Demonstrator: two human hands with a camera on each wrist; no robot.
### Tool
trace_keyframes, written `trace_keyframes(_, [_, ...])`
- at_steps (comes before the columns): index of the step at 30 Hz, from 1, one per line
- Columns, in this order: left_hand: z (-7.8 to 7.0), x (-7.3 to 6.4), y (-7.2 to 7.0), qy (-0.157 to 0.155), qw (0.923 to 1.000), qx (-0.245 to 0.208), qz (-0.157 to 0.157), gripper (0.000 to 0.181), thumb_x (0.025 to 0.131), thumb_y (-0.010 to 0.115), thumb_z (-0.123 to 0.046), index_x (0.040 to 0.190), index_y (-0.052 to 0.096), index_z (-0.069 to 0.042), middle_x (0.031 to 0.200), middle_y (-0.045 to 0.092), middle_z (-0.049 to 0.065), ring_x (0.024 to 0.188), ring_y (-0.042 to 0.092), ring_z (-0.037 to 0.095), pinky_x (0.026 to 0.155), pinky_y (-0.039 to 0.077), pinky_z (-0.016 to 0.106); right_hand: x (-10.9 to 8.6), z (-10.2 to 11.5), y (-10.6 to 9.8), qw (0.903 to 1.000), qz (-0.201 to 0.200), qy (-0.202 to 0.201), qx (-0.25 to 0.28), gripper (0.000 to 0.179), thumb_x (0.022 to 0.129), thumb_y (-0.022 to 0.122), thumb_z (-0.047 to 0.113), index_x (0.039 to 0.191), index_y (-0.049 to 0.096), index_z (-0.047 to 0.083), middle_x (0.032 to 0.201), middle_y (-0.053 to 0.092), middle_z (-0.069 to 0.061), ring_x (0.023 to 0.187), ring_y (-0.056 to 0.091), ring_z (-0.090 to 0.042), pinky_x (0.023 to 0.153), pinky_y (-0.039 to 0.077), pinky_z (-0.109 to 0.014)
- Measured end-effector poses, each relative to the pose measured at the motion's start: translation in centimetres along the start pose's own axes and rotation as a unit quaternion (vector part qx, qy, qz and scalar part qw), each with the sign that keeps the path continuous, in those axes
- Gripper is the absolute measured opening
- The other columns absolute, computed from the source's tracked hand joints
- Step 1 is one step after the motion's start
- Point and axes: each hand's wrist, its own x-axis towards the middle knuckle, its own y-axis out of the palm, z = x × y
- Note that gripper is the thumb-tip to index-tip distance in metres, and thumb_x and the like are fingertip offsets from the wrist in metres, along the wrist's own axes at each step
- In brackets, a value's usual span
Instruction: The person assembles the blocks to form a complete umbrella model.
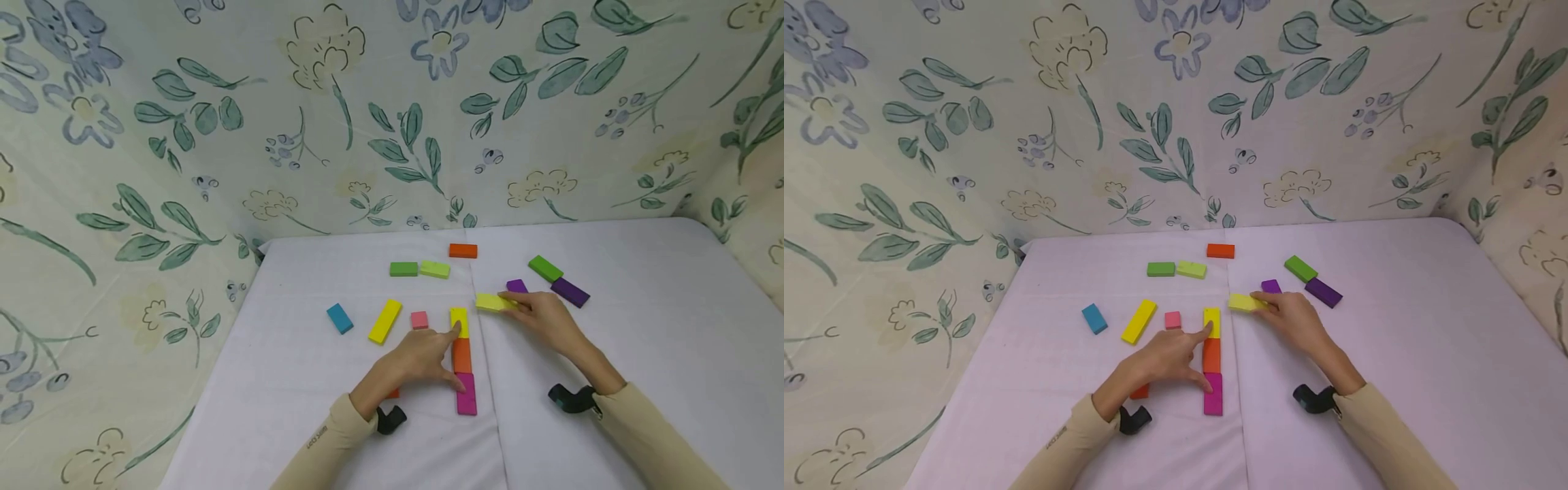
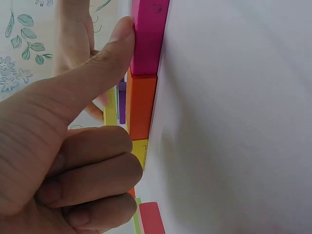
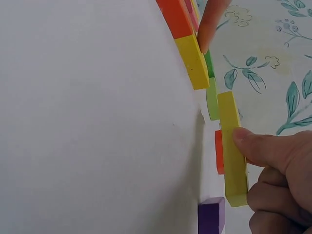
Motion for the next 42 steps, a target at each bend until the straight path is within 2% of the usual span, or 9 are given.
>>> trace_keyframes(4, [-0.2, 0.0, 0.1, 0.002, 1.0, -0.003, 0.003, 0.113, 0.075, 0.087, -0.059, 0.162, 0.034, -0.011, 0.062, 0.036, -0.007, 0.061, 0.04, 0.008, 0.058, 0.03, 0.019, 1.0, 0.5, 0.9, 0.9998, 0.016, -0.015, -0.004, 0.038, 0.093, 0.076, 0.011, 0.129, 0.071, 0.001, 0.117, 0.075, -0.022, 0.083, 0.06, -0.02, 0.067, 0.047, -0.02])
trace_keyframes(9, [-0.4, 0.1, 0.2, 0.002, 1.0, -0.006, 0.006, 0.114, 0.074, 0.087, -0.06, 0.162, 0.034, -0.011, 0.063, 0.041, -0.008, 0.065, 0.043, 0.009, 0.059, 0.031, 0.02, 1.7, 0.8, 1.4, 0.9994, 0.033, -0.013, -0.005, 0.037, 0.095, 0.074, 0.012, 0.131, 0.07, 0.002, 0.123, 0.073, -0.021, 0.093, 0.066, -0.023, 0.082, 0.059, -0.038])
trace_keyframes(14, [-0.5, 0.1, 0.2, 0.002, 1.0, 0.002, 0.007, 0.114, 0.074, 0.087, -0.06, 0.162, 0.035, -0.01, 0.067, 0.056, -0.008, 0.07, 0.051, 0.009, 0.062, 0.038, 0.019, 2.1, 0.8, 1.6, 0.9989, 0.043, -0.015, -0.008, 0.038, 0.094, 0.076, 0.011, 0.13, 0.071, 0.001, 0.118, 0.075, -0.02, 0.084, 0.06, -0.02, 0.074, 0.053, -0.029])
trace_keyframes(17, [-0.4, 0.1, 0.2, 0.004, 1.0, 0.006, 0.005, 0.114, 0.074, 0.087, -0.06, 0.162, 0.035, -0.01, 0.065, 0.05, -0.007, 0.066, 0.048, 0.009, 0.06, 0.035, 0.019, 2.2, 0.8, 1.7, 0.9988, 0.047, -0.013, -0.007, 0.038, 0.093, 0.076, 0.01, 0.13, 0.071, 0.001, 0.113, 0.076, -0.019, 0.079, 0.055, -0.019, 0.068, 0.044, -0.023])
trace_keyframes(22, [-0.4, 0.0, 0.2, 0.005, 1.0, 0.002, 0.004, 0.113, 0.074, 0.086, -0.06, 0.162, 0.035, -0.01, 0.062, 0.035, -0.007, 0.061, 0.039, 0.009, 0.057, 0.028, 0.021, 2.5, 0.7, 1.8, 0.9984, 0.054, -0.016, -0.008, 0.038, 0.093, 0.075, 0.009, 0.13, 0.071, 0.001, 0.112, 0.076, -0.019, 0.077, 0.054, -0.017, 0.066, 0.042, -0.022])
trace_keyframes(25, [-0.4, 0.0, 0.2, 0.005, 1.0, -0.005, 0.003, 0.113, 0.075, 0.086, -0.059, 0.162, 0.034, -0.011, 0.063, 0.034, -0.007, 0.06, 0.038, 0.009, 0.057, 0.028, 0.02, 2.6, 0.6, 1.9, 0.9981, 0.059, -0.02, -0.005, 0.038, 0.093, 0.076, 0.009, 0.13, 0.071, 0.001, 0.101, 0.077, -0.015, 0.075, 0.052, -0.016, 0.065, 0.04, -0.022])
trace_keyframes(30, [-0.3, -0.1, 0.2, 0.008, 0.9999, -0.009, -0.001, 0.113, 0.075, 0.087, -0.058, 0.162, 0.034, -0.01, 0.064, 0.041, -0.006, 0.06, 0.041, 0.008, 0.057, 0.03, 0.018, 2.7, 0.5, 1.9, 0.9974, 0.069, -0.02, -0.003, 0.038, 0.093, 0.076, 0.01, 0.131, 0.071, 0.002, 0.069, 0.054, 0.001, 0.069, 0.045, -0.015, 0.062, 0.036, -0.022])
trace_keyframes(34, [-0.3, -0.2, 0.1, 0.009, 0.9999, -0.008, -0.002, 0.113, 0.075, 0.087, -0.058, 0.162, 0.034, -0.009, 0.065, 0.045, -0.006, 0.061, 0.043, 0.008, 0.058, 0.032, 0.018, 2.6, 0.7, 2.0, 0.9976, 0.067, -0.016, 0.003, 0.042, 0.093, 0.076, 0.012, 0.134, 0.069, 0.004, 0.066, 0.036, 0.003, 0.068, 0.041, -0.015, 0.06, 0.033, -0.023])
trace_keyframes(42, [-0.3, -0.1, 0.1, 0.005, 0.9999, -0.011, 0.001, 0.113, 0.075, 0.087, -0.058, 0.162, 0.033, -0.01, 0.066, 0.045, -0.006, 0.061, 0.043, 0.008, 0.058, 0.031, 0.018, 1.6, 1.3, 3.7, 0.994, 0.031, 0.012, 0.105, 0.044, 0.094, 0.078, 0.025, 0.136, 0.07, 0.015, 0.061, 0.032, 0.005, 0.06, 0.034, -0.012, 0.054, 0.028, -0.023])
